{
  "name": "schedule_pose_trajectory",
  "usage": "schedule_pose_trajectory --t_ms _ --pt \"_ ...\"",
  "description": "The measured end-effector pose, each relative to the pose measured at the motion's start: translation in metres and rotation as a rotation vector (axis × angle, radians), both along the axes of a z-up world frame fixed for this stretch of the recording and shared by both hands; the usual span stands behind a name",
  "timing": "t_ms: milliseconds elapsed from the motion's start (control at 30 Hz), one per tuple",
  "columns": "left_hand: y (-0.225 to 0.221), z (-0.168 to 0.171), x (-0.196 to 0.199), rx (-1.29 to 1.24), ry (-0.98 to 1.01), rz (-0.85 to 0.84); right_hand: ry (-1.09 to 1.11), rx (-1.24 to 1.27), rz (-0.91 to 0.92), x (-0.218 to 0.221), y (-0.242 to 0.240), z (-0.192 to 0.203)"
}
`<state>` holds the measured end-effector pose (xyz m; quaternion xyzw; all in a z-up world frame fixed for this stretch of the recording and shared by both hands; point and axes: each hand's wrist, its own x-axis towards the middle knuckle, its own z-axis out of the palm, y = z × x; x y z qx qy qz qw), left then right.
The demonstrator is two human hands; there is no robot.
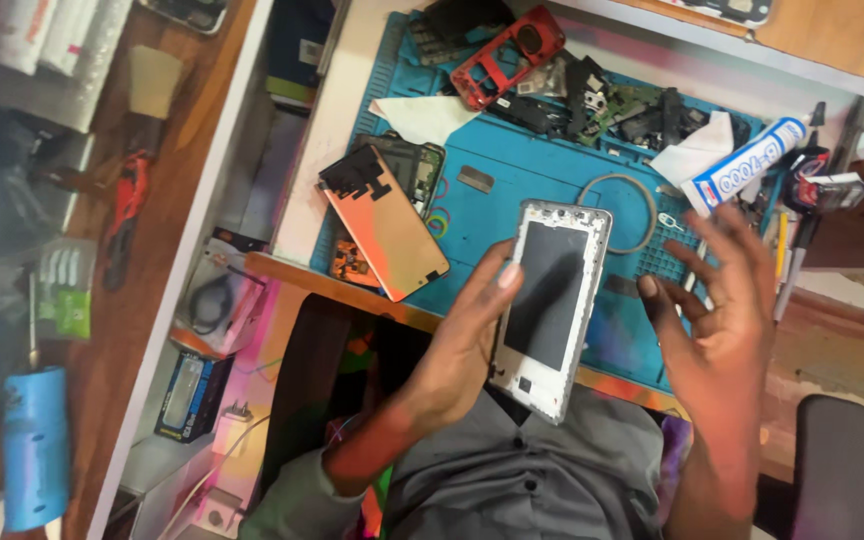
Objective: The person cleans the edges of a disassembled smartphone screen with a yellow plastic tool, then reassembles the device by aligning the screen with the chassis and pressing it into place. They apply adhesive along the seam, power on the phone, and test the touchscreen by swiping through the interface.
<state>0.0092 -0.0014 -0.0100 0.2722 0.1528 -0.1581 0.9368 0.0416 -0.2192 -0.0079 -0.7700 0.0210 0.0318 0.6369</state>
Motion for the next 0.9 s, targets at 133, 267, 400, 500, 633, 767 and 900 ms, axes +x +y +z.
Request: schedule_pose_trajectory --t_ms 133,267,400,500,633,767,900 --pt "-0.011 -0.016 0.005 0.153 -0.06 0.0 0.202 0.054 0.146 0.006 -0.007 -0.015" --pt "-0.021 -0.033 0.009 0.179 -0.189 0.076 0.316 0.085 0.199 0.0 -0.009 -0.026" --pt "-0.016 -0.036 0.002 0.625 -0.342 0.029 0.388 0.141 0.238 0.013 -0.003 -0.033" --pt "-0.001 -0.032 0.01 0.991 -0.483 0.079 0.37 0.29 0.258 0.035 -0.007 -0.033" --pt "0.049 -0.018 0.004 1.182 -0.38 0.018 0.226 0.003 0.334 0.073 -0.02 -0.025" --pt "0.091 0.001 -0.006 1.474 -0.529 0.03 0.181 -0.205 0.423 0.122 -0.013 -0.019" --pt "0.126 0.008 -0.002 1.778 -0.765 -0.04 0.218 -0.329 0.564 0.159 0.012 -0.025"
